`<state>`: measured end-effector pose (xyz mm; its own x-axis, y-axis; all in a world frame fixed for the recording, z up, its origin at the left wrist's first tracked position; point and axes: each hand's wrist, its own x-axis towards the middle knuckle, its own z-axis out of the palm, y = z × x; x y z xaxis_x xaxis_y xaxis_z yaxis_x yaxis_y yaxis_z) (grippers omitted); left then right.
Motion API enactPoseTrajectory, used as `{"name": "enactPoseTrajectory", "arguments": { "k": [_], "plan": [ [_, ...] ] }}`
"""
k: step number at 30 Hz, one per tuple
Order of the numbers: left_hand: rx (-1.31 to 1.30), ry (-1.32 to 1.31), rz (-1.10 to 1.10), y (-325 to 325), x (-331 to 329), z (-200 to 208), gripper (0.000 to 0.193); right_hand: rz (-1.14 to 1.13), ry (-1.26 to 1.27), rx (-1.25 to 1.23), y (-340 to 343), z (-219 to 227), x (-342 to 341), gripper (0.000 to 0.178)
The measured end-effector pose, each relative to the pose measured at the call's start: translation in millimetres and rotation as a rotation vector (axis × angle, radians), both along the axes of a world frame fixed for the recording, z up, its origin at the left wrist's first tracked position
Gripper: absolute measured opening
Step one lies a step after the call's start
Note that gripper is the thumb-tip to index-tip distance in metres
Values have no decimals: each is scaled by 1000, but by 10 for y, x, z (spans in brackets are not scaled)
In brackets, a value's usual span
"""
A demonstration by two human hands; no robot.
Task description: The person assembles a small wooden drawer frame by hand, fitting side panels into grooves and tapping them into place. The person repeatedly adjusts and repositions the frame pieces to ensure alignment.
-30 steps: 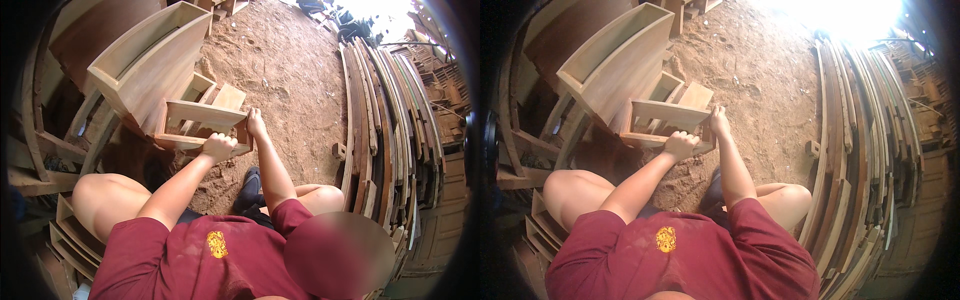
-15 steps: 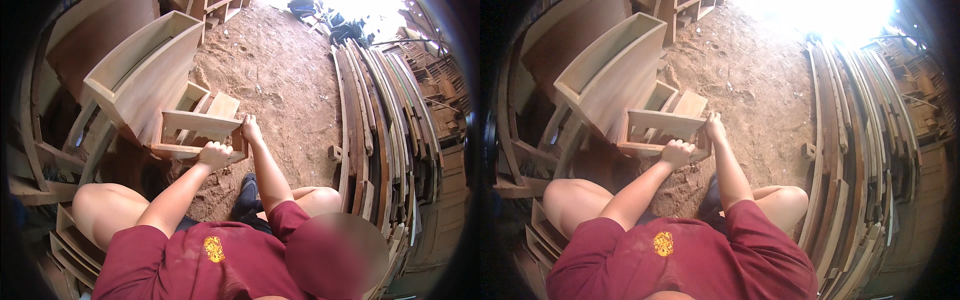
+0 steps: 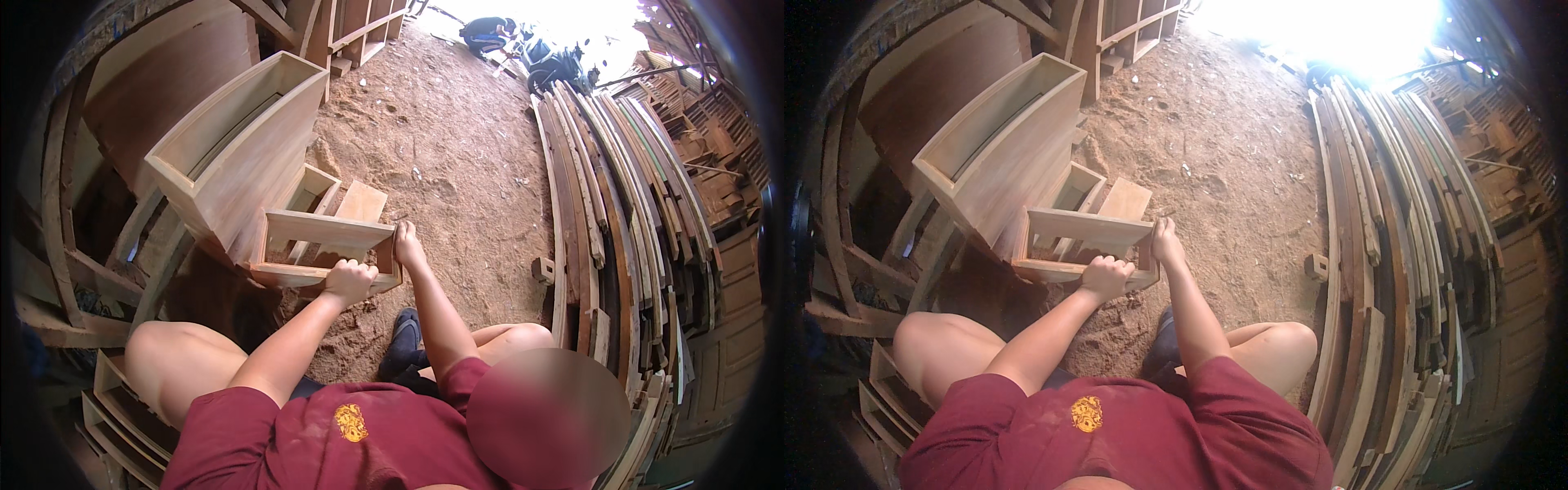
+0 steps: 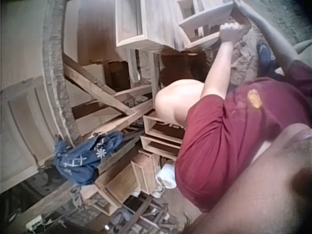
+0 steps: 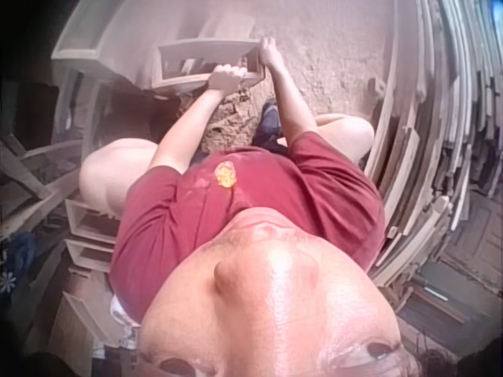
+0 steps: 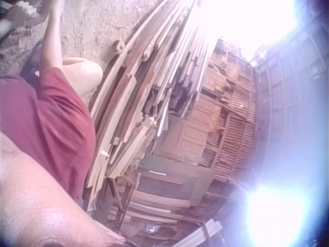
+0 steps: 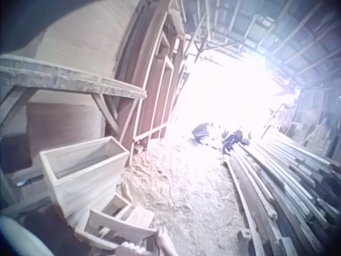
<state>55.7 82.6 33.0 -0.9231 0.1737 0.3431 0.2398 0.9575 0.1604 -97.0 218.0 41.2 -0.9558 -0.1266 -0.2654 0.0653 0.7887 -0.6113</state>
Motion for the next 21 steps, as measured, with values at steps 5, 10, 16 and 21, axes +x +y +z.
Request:
{"name": "enactPoseTrajectory", "arguments": {
  "k": [5,10,16,21],
  "plan": [
    [-6,27,-39,109,-77,-28,24,-3,41,43,153,-278,-558,62],
    [35,20,-49,57,-56,-58,38,-88,124,-184,331,13,-661,25],
    [0,-27,23,-66,55,-40,43,219,166,-141,-3,301,-151,35],
    [30,12,-67,170,-79,34,42,200,410,290,1028,55,-693,26]
  ]
}}
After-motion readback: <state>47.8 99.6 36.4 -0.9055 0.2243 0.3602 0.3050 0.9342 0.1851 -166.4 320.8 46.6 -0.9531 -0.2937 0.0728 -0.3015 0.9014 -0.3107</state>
